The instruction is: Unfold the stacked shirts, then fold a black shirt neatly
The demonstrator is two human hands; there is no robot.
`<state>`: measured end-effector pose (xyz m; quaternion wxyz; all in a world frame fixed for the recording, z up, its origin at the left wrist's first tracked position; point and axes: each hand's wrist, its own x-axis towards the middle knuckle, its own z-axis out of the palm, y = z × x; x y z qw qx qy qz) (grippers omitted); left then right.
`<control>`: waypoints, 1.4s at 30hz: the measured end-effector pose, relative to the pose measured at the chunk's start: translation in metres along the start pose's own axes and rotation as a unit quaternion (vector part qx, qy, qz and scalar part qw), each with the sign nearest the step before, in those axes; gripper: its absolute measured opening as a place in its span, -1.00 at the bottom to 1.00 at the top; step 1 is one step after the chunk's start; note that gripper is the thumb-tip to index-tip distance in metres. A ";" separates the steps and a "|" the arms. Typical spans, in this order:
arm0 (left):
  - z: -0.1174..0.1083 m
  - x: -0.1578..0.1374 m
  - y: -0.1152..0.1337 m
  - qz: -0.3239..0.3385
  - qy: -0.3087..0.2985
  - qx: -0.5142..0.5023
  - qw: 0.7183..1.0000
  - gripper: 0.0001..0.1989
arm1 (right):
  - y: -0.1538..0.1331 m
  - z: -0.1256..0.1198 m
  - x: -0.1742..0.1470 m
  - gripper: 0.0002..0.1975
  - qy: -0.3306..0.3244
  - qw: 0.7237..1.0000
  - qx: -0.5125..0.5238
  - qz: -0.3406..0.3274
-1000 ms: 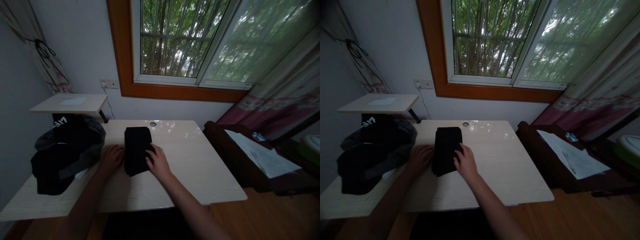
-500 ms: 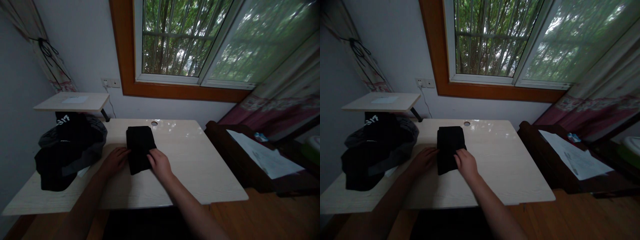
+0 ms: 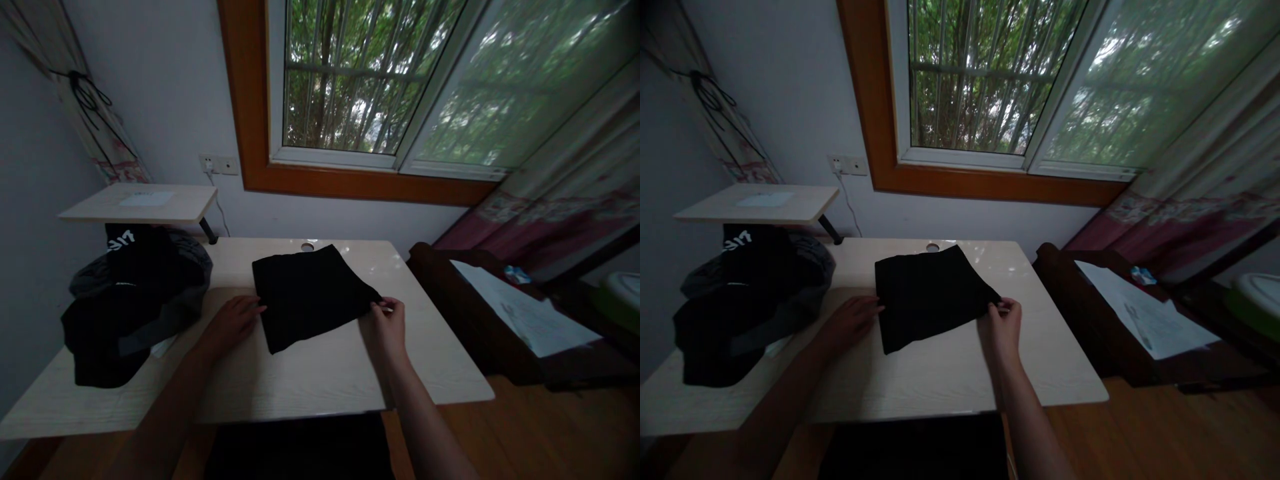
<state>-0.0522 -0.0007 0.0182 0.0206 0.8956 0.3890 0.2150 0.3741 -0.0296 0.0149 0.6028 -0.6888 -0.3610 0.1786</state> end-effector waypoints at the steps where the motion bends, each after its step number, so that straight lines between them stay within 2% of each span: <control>1: 0.002 0.000 0.000 0.003 0.004 0.004 1.000 -0.51 | 0.002 0.000 -0.001 -0.61 -0.013 0.999 -0.037 -0.032; 5: 0.004 0.003 0.007 0.022 0.007 0.015 1.000 -0.58 | 0.000 0.006 -0.004 -0.55 -0.070 0.977 -0.158 -0.124; 10: 0.003 0.004 0.011 0.033 0.010 0.008 0.999 -0.60 | -0.011 0.011 -0.002 -0.40 -0.086 0.968 -0.202 -0.124; 13: 0.005 0.003 0.009 0.032 0.009 0.006 0.999 -0.55 | -0.015 0.009 0.005 -0.45 -0.106 0.974 -0.178 -0.096; 16: 0.005 0.003 0.008 0.026 0.017 0.004 1.000 -0.60 | -0.023 0.011 0.010 -0.59 -0.127 0.984 -0.090 -0.083; 18: 0.004 0.004 0.008 0.018 0.025 -0.003 1.000 -0.64 | -0.035 0.017 0.008 -0.63 -0.120 0.986 -0.054 -0.104; 20: 0.002 0.005 0.009 0.004 0.031 -0.019 0.999 -0.61 | -0.054 0.028 -0.004 -0.68 -0.126 0.978 -0.051 -0.157; 21: 0.001 0.005 0.009 -0.005 0.031 -0.032 0.999 -0.59 | -0.065 0.034 -0.014 -0.71 -0.150 0.968 -0.057 -0.195; 24: -0.003 0.001 0.008 -0.043 0.027 -0.096 0.994 -0.54 | -0.098 0.057 -0.057 -0.81 -0.285 0.903 -0.064 -0.316; 27: -0.006 -0.006 0.004 -0.101 0.053 -0.195 0.974 -0.50 | -0.117 0.078 -0.107 -0.78 -0.448 0.793 -0.069 -0.407; 29: -0.008 -0.009 0.002 -0.158 0.093 -0.253 0.950 -0.43 | -0.121 0.087 -0.132 -0.76 -0.542 0.708 -0.089 -0.444; 31: -0.010 -0.010 0.001 -0.208 0.126 -0.291 0.925 -0.37 | -0.121 0.092 -0.144 -0.76 -0.592 0.656 -0.100 -0.456; 32: -0.011 -0.009 0.001 -0.223 0.129 -0.304 0.917 -0.33 | -0.120 0.094 -0.146 -0.75 -0.607 0.645 -0.097 -0.454; 34: -0.011 -0.005 0.002 -0.236 0.112 -0.318 0.911 -0.25 | -0.118 0.095 -0.141 -0.73 -0.617 0.649 -0.079 -0.438; 35: -0.011 -0.003 0.002 -0.238 0.095 -0.319 0.913 -0.23 | -0.116 0.095 -0.135 -0.73 -0.610 0.664 -0.071 -0.427; 39: -0.009 0.002 0.000 -0.257 0.060 -0.289 0.920 -0.36 | -0.097 0.090 -0.096 -0.73 -0.508 0.765 -0.097 -0.384; 42: -0.007 0.002 -0.003 -0.285 0.076 -0.286 0.912 -0.48 | -0.072 0.082 -0.065 -0.65 -0.420 0.814 -0.178 -0.359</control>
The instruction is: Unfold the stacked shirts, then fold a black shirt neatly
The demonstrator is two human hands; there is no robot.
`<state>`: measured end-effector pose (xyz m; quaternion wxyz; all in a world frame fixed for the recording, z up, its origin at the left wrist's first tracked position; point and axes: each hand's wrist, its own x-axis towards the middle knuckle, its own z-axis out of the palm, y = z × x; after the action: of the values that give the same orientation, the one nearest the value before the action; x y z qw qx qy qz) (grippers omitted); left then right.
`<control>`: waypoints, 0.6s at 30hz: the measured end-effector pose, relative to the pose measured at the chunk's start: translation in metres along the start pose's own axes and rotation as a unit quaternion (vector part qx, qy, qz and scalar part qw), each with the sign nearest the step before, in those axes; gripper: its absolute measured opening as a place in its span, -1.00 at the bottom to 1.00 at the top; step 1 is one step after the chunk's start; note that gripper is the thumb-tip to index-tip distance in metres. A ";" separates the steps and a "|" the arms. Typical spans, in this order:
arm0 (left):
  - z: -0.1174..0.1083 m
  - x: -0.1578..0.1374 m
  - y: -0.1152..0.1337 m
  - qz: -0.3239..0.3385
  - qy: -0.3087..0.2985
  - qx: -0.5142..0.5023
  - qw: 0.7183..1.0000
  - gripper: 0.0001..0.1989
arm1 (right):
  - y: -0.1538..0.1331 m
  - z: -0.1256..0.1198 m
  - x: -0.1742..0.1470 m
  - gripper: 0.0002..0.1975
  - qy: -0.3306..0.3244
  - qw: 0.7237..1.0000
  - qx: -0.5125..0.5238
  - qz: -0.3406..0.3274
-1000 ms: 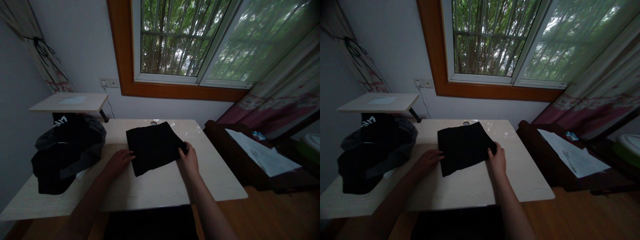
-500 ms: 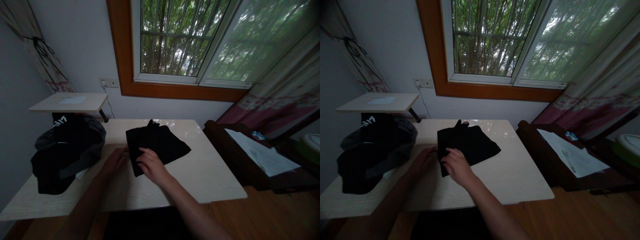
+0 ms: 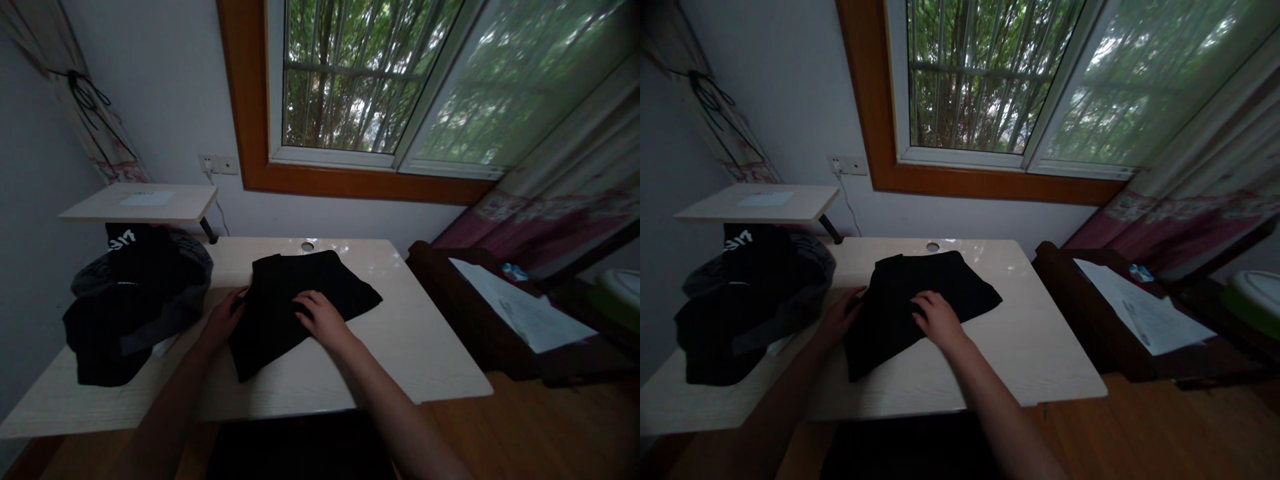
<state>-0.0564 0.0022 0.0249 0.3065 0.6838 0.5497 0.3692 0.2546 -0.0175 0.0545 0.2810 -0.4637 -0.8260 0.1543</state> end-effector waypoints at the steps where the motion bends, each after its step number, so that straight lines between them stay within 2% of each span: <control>1: -0.001 0.001 -0.002 -0.009 0.010 -0.009 1.000 -0.49 | 0.013 -0.002 -0.003 -0.57 0.006 0.999 -0.027 0.026; 4: -0.004 0.003 -0.008 -0.039 0.050 -0.056 0.996 -0.48 | 0.044 -0.007 -0.015 -0.45 0.011 0.996 -0.063 0.062; 8: -0.012 0.004 -0.015 -0.084 0.142 -0.169 0.972 -0.44 | 0.069 -0.017 -0.027 -0.49 0.015 0.992 -0.091 0.088; 13: -0.023 0.003 -0.016 -0.139 0.277 -0.241 0.920 -0.47 | 0.073 -0.030 -0.028 -0.84 -0.003 0.977 -0.180 0.117; 18: -0.035 0.000 -0.018 -0.168 0.303 -0.235 0.908 -0.52 | 0.068 -0.037 -0.027 -0.86 -0.009 0.961 -0.256 0.109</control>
<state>-0.0954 0.0061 0.0293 0.3347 0.3446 0.6202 0.6201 0.3348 -0.0054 0.0401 0.1273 -0.6058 -0.7848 -0.0282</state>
